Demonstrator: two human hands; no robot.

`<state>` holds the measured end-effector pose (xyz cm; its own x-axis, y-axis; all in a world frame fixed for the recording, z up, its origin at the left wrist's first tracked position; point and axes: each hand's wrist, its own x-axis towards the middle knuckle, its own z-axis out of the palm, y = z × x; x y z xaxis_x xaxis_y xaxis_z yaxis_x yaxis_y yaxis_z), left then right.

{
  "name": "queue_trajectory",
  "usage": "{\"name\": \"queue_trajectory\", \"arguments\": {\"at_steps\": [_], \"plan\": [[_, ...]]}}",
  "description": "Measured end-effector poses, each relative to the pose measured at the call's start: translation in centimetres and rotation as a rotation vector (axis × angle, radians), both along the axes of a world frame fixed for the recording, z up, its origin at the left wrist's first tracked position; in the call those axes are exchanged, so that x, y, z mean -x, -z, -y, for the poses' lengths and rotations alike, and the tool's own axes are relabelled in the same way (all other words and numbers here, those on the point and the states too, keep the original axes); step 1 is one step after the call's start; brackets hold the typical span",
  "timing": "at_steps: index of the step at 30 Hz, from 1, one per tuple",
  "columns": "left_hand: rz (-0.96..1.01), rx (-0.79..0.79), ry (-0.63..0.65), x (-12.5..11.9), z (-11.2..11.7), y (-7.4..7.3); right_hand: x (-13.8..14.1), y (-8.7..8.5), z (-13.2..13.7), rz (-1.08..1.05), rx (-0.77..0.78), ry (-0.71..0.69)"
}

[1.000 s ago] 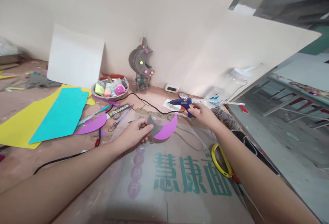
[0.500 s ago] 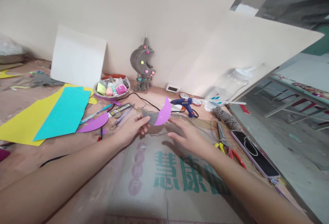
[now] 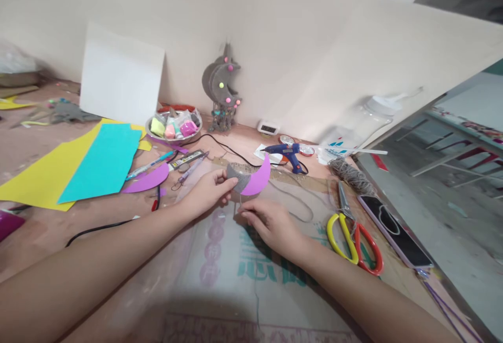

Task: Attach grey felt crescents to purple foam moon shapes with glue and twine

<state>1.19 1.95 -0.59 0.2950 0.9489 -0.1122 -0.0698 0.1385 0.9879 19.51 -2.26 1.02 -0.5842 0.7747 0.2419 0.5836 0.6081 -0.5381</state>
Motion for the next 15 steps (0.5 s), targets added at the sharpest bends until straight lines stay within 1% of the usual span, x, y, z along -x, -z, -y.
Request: {"name": "queue_trajectory", "arguments": {"at_steps": [2, 3, 6, 8, 11, 13, 15], "plan": [[-0.011, 0.000, 0.002, 0.0, 0.1, 0.0, -0.5, -0.4, 0.0, 0.025, -0.068, -0.009], [-0.015, 0.001, 0.005, 0.0, 0.1, -0.1, -0.8, -0.6, -0.1, 0.059, -0.152, -0.023], [-0.028, 0.001, 0.017, 0.1, 0.1, -0.3, -1.7, -1.3, -0.4, 0.220, -0.503, -0.079], [-0.039, -0.007, 0.026, 0.1, 0.1, -0.4, -2.2, -1.6, -0.5, 0.277, -0.670, -0.112], [-0.050, -0.023, 0.039, 0.3, 0.0, -0.3, -2.4, -1.7, -0.3, 0.298, -0.754, -0.176], [-0.064, -0.027, 0.039, 0.3, 0.0, -0.2, -2.4, -1.5, -0.2, 0.327, -0.745, -0.243], [-0.077, -0.033, 0.032, 0.3, 0.0, -0.2, -2.5, -1.3, -0.1, 0.323, -0.712, -0.281]]}}
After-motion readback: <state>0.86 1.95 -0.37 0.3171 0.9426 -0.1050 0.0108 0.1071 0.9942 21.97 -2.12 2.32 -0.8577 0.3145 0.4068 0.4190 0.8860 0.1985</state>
